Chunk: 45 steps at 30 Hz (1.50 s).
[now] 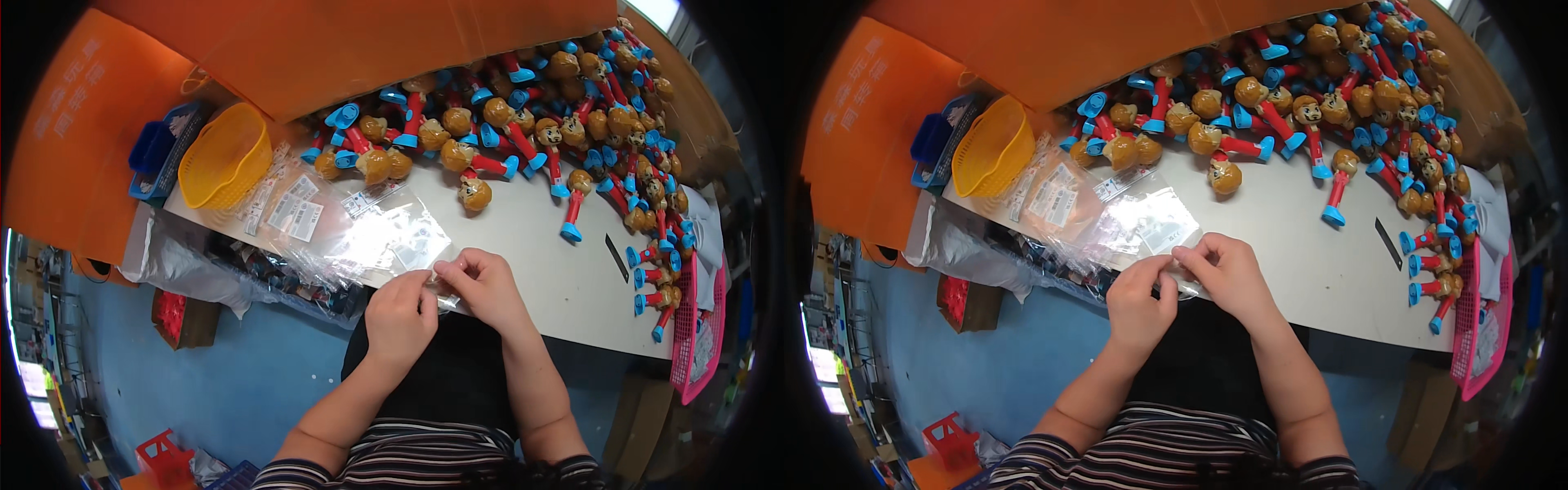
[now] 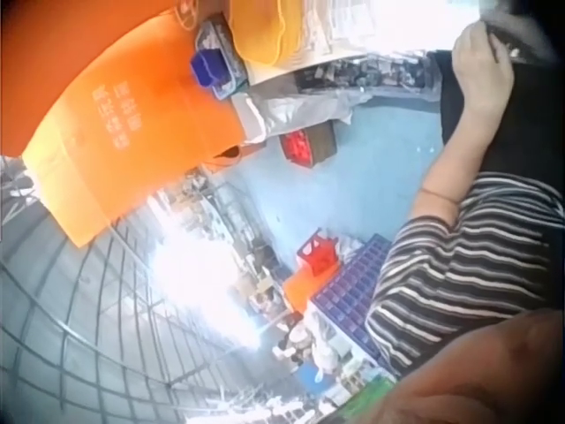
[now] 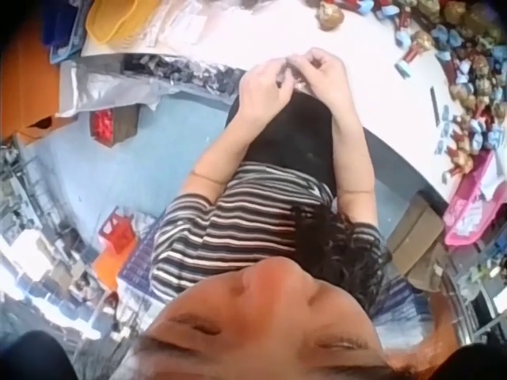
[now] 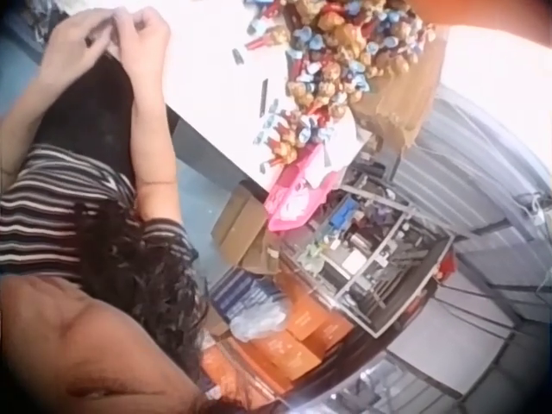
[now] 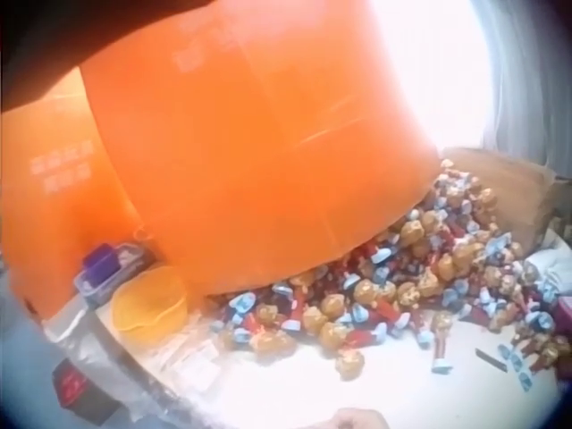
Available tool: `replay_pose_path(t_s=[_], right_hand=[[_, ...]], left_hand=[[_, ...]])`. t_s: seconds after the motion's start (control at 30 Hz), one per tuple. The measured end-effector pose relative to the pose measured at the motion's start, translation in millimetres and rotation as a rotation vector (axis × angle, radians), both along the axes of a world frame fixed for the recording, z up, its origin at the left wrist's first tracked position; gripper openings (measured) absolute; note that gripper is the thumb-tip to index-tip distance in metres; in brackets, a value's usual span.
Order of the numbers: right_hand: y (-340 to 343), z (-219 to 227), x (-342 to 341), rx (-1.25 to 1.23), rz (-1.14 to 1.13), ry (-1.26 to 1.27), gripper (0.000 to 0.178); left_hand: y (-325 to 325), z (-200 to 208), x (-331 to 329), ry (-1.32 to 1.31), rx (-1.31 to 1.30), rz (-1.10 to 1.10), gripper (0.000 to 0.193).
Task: Packing individual toy figures into clear plastic bags at a workbench.
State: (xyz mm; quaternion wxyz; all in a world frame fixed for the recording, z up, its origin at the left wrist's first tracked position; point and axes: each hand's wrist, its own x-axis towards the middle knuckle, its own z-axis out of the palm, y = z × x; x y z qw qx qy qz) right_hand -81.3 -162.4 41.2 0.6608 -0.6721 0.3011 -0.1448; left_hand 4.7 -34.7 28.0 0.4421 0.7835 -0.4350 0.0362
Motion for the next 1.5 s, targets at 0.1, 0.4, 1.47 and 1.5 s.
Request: replay_pose_path(t_s=[0.1,0.4,1.47,1.5], right_hand=[[-24,8,0,-0.189,-0.163,0.089,0.022],[-126,-7,31,-1.399,-0.099,0.249,0.031],[11,-11,-64,-1.407,-0.1,-0.06,0.033],[12,-13,-64,-1.256,-0.159,-0.058,0.03]], left_hand=[[-1,-1,3,-0.039,-0.037,-0.013,0.013],[-10,-7,-4,-0.099,0.066,-0.087,0.008],[-21,15,13,0.009,-0.068,-0.172,0.009],[-22,14,13,-0.007,-0.086,-0.2,0.009]])
